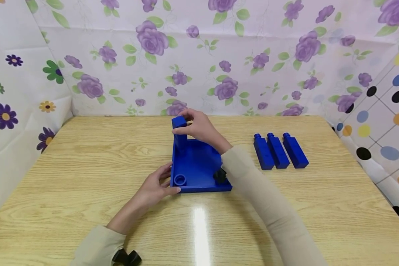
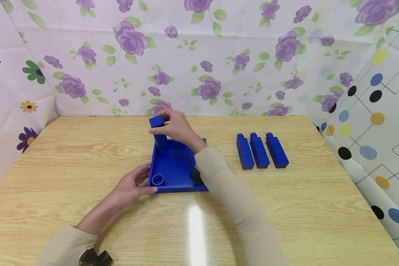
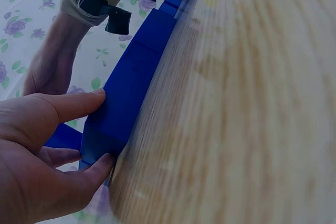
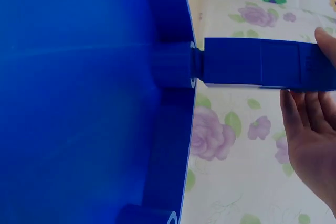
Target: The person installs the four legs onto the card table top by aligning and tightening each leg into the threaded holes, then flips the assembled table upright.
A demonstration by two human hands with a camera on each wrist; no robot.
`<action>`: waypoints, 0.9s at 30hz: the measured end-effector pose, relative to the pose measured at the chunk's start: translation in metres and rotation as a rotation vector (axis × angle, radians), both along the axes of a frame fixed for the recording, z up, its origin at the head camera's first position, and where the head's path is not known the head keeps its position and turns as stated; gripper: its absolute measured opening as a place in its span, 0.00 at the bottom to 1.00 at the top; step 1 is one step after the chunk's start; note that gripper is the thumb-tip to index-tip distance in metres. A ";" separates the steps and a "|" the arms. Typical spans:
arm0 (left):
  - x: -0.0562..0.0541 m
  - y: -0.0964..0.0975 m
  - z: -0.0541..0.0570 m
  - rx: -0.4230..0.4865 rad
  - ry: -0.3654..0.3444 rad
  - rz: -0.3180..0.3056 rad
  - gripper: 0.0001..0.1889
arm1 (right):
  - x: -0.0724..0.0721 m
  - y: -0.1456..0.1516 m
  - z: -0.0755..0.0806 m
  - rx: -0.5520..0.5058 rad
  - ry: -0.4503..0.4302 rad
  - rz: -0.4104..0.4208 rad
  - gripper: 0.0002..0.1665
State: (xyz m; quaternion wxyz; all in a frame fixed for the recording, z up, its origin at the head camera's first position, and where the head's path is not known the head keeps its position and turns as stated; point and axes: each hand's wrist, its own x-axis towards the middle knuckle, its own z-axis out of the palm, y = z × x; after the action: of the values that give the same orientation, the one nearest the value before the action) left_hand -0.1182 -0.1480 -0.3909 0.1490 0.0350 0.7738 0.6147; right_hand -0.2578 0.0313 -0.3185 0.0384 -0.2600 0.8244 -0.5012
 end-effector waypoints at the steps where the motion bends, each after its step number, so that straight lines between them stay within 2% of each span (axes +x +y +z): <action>1: 0.000 0.000 0.000 0.001 0.000 -0.002 0.45 | 0.001 -0.001 0.000 0.009 0.009 -0.017 0.26; 7: 0.001 -0.001 0.002 0.014 0.015 -0.015 0.45 | 0.007 -0.006 -0.002 0.026 0.032 -0.105 0.24; 14: 0.002 -0.002 0.003 0.013 0.021 -0.014 0.45 | 0.011 -0.012 -0.002 0.045 0.039 -0.148 0.26; 22: 0.002 -0.002 0.003 0.017 0.021 -0.015 0.44 | 0.010 -0.013 -0.005 0.027 0.035 -0.144 0.24; 25: 0.002 -0.002 0.003 0.020 0.015 -0.011 0.44 | 0.009 -0.012 -0.005 0.044 0.029 -0.122 0.24; 27: 0.002 -0.001 0.003 0.022 0.012 -0.008 0.44 | 0.007 -0.010 -0.005 0.059 0.030 -0.088 0.28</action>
State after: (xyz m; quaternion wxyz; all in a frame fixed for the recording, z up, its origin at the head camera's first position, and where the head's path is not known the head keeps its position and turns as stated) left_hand -0.1159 -0.1495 -0.3878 0.1464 0.0436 0.7677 0.6223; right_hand -0.2505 0.0212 -0.3235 0.0114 -0.2299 0.8499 -0.4740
